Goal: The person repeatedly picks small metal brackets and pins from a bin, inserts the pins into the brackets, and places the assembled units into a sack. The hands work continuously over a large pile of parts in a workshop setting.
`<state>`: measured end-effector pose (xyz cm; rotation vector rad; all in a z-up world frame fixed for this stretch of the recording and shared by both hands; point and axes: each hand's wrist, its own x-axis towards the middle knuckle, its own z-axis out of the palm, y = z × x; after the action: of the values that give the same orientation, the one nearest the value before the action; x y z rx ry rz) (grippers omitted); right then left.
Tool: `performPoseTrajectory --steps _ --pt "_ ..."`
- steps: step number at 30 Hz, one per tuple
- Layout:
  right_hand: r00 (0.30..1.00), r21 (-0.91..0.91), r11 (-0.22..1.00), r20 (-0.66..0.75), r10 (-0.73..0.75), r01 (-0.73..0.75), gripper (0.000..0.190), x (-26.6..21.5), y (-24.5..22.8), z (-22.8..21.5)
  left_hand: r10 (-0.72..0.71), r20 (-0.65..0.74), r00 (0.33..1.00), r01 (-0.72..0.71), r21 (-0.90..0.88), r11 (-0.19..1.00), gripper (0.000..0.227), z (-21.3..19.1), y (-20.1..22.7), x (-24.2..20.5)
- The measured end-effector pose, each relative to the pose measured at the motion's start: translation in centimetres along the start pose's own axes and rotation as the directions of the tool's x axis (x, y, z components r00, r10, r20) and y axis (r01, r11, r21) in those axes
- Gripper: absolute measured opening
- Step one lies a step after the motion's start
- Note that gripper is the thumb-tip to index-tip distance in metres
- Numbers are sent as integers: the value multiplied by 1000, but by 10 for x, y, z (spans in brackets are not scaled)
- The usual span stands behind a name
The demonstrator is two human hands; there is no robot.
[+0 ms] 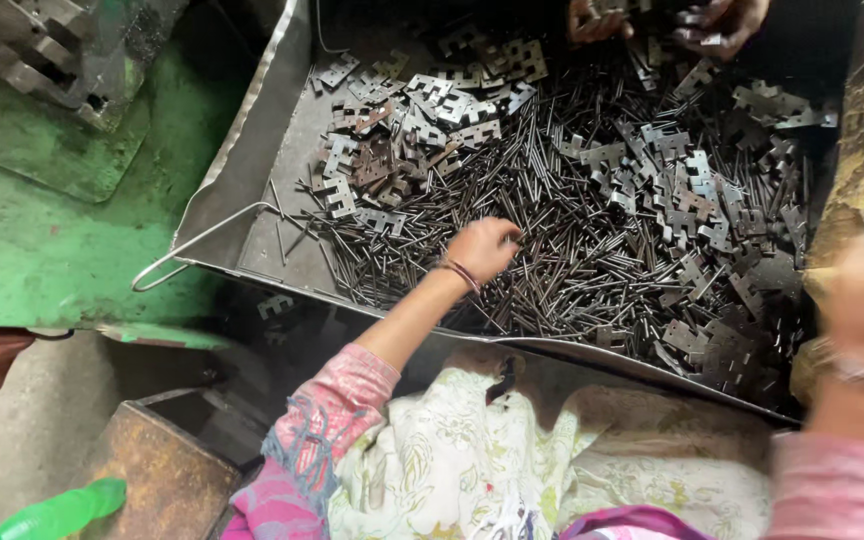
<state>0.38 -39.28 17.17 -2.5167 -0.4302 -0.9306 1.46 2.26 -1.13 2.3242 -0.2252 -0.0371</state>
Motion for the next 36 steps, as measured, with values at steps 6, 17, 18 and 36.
performPoseTrajectory --steps 6,17,18,36 --pt "890 132 977 447 92 -167 27 -97 -104 79 -80 -442 893 234 306 923 21 -82 -104 23" --pt "860 -32 973 462 218 -230 22 -124 -125 90 -357 -361 862 473 316 823 69 -93 -181 49" --pt "862 -41 973 457 219 -225 22 -124 -125 90 -356 -372 857 478 321 818 68 -93 -176 45" --pt "891 15 969 396 221 -247 18 -129 -120 91 -148 261 954 180 -103 978 45 -67 9 11"
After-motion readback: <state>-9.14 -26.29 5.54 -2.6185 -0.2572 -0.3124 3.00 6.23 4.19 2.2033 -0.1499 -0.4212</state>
